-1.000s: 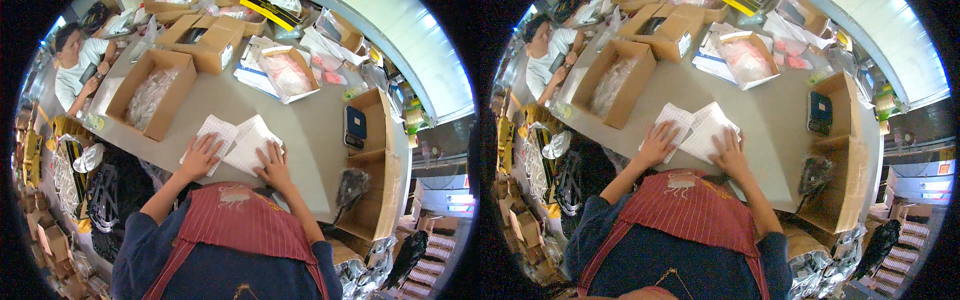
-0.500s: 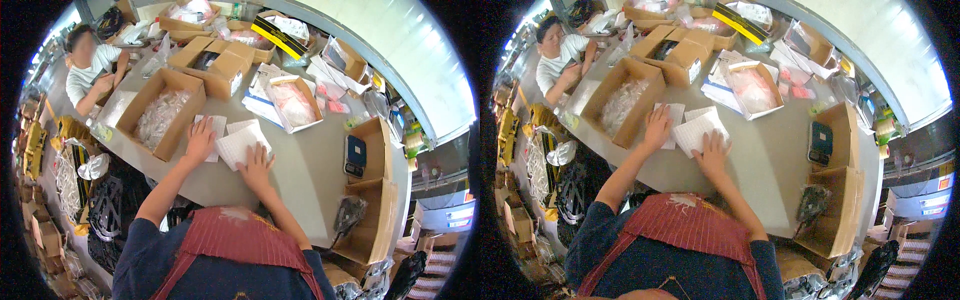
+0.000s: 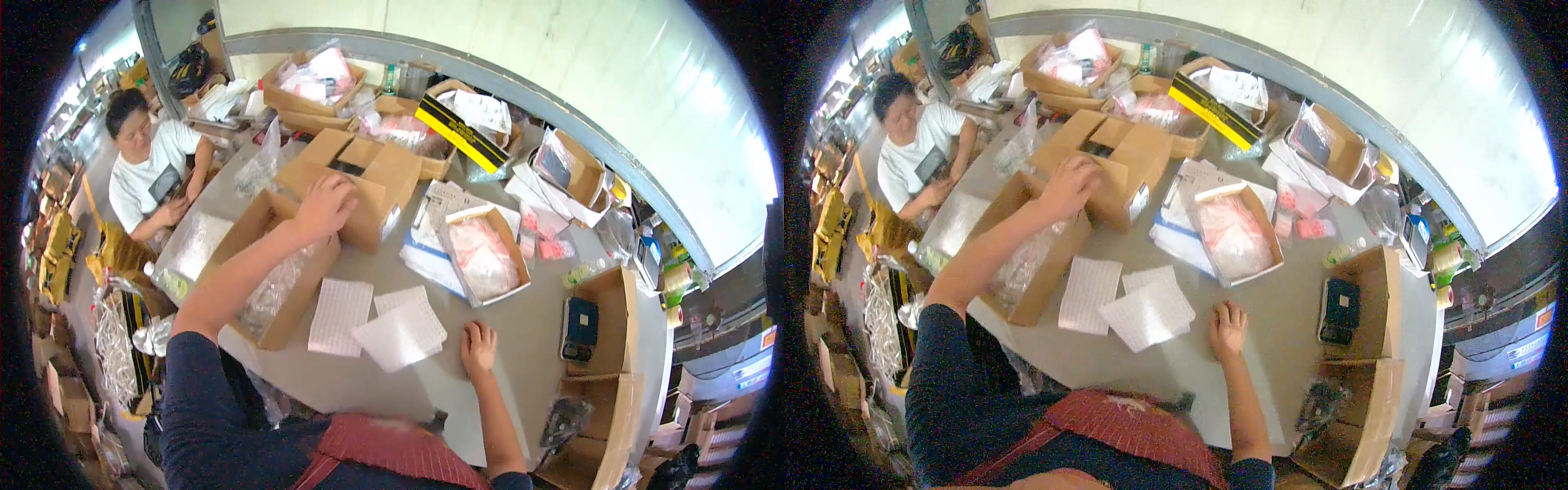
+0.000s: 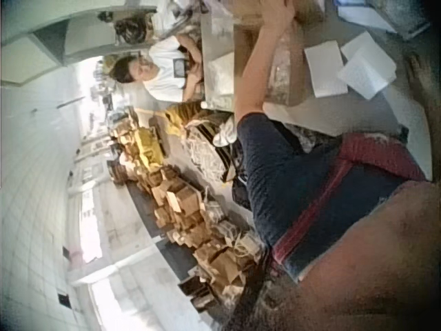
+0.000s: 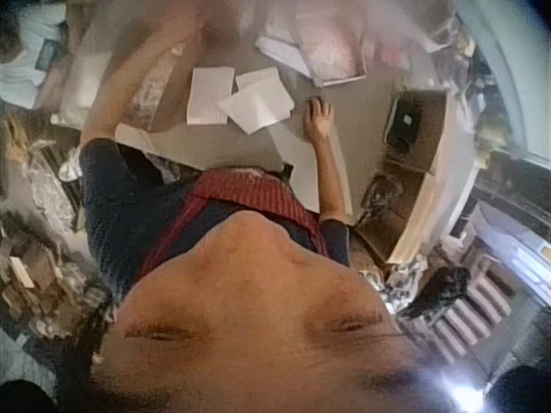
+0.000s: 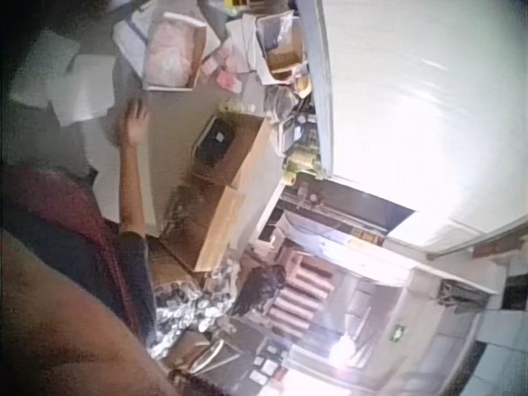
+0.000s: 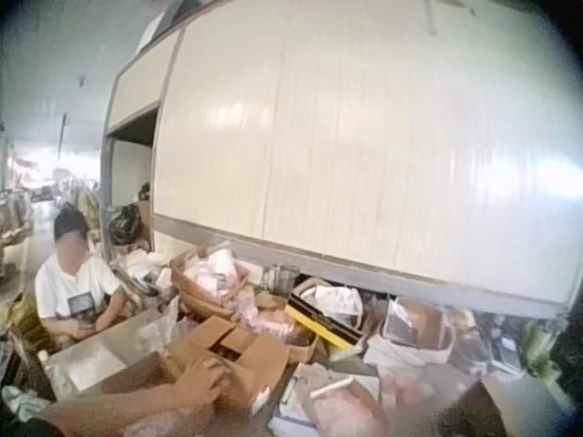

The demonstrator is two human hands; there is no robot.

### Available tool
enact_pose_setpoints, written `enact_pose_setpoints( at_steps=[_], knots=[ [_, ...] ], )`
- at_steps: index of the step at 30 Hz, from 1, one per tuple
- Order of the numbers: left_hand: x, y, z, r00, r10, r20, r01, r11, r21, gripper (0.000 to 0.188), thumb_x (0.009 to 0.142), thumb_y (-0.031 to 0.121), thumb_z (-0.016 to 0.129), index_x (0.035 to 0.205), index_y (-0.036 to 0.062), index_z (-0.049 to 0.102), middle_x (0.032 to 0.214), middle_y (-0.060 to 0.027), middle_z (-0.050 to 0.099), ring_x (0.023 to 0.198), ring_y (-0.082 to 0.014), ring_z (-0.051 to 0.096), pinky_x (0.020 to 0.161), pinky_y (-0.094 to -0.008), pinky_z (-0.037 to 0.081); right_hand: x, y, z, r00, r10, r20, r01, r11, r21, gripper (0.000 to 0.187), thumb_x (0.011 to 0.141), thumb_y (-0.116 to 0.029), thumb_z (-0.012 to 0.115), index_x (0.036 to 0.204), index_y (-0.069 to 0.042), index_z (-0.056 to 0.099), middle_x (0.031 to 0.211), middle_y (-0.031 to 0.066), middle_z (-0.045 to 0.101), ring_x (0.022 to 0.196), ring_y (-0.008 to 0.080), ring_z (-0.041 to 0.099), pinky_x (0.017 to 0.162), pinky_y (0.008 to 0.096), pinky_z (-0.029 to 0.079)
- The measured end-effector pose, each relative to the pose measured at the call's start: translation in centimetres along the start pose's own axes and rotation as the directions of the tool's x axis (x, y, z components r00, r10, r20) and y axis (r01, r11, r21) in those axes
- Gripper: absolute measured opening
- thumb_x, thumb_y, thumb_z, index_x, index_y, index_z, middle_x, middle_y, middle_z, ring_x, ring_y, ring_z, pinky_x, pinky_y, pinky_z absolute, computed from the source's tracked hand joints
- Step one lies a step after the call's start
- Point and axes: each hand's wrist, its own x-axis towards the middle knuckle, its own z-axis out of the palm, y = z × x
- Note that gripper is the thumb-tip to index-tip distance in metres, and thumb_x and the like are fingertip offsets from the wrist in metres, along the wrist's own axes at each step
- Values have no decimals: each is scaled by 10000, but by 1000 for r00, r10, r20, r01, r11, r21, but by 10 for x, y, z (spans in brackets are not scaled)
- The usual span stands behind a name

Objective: The person places small components into plastic bags, seals the bags, and organizes the bags and cardboard boxes on a table. They handle a water bottle before walking through a warehouse area filled with boxes.

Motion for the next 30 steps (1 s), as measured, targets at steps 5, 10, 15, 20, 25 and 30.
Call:
enact_pose_setpoints(
  at_steps=[5, 10, 15, 20, 25, 30],
  knots=[
    [130, -35, 10, 981, -72, 180, 83, 995, -54, 215, 881, 235, 630, 1026, 89, 692, 1109, -145, 660, 971, -363, 643, 819, -428, 521, 11, 3, 7, 977, 204, -66, -209, 975, -72, 114, 910, -111, 600, 1012, -60, 594, 1110, 181, 591, 1060, 378, 537, 960, 511, 407],
    [233, -123, 144, 929, -133, 346, 133, 991, 25, 309, 817, 135, 564, 1082, 32, 684, 980, -259, 683, 941, -422, 660, 825, -469, 530, 11, 14, 15, 958, 281, -60, -286, 953, -96, 125, 905, -104, 597, 1019, -53, 580, 1111, 184, 578, 1077, 395, 522, 977, 526, 382],
    [290, -160, 242, 908, -24, 418, 53, 997, -58, 519, 779, 124, 561, 1297, 104, 605, 1487, -210, 421, 1336, -392, 439, 1051, -545, 382, 14, 16, 9, 941, 338, 1, -338, 941, -30, 184, 849, -66, 641, 1016, -42, 569, 1061, 196, 574, 993, 427, 525, 934, 534, 415],
    [287, -159, 253, 818, 90, 568, -108, 994, -2, 445, 743, 39, 573, 1156, 136, 707, 1292, -163, 603, 1292, -352, 470, 1098, -438, 356, 12, 17, 13, 924, 382, -30, -383, 924, -11, 239, 844, -75, 654, 1067, -33, 578, 1074, 205, 581, 1016, 422, 539, 915, 525, 431],
    [283, -146, 222, 549, 175, 817, -188, 979, -84, 424, 755, 48, 535, 1150, 65, 688, 1078, -206, 674, 1060, -355, 626, 901, -425, 482, 18, 11, 8, 925, 378, -39, -379, 925, -14, 215, 837, -51, 628, 1046, -31, 580, 1091, 202, 568, 1022, 402, 524, 916, 510, 418],
    [295, -214, 274, 872, 144, 467, -94, 987, -130, 276, 788, 135, 560, 998, 50, 717, 963, -218, 692, 943, -375, 659, 854, -456, 492, 19, 14, 15, 920, 391, 18, -392, 920, 16, 238, 846, -57, 631, 1076, -17, 579, 1127, 217, 558, 1073, 409, 515, 950, 528, 404]
  ],
)
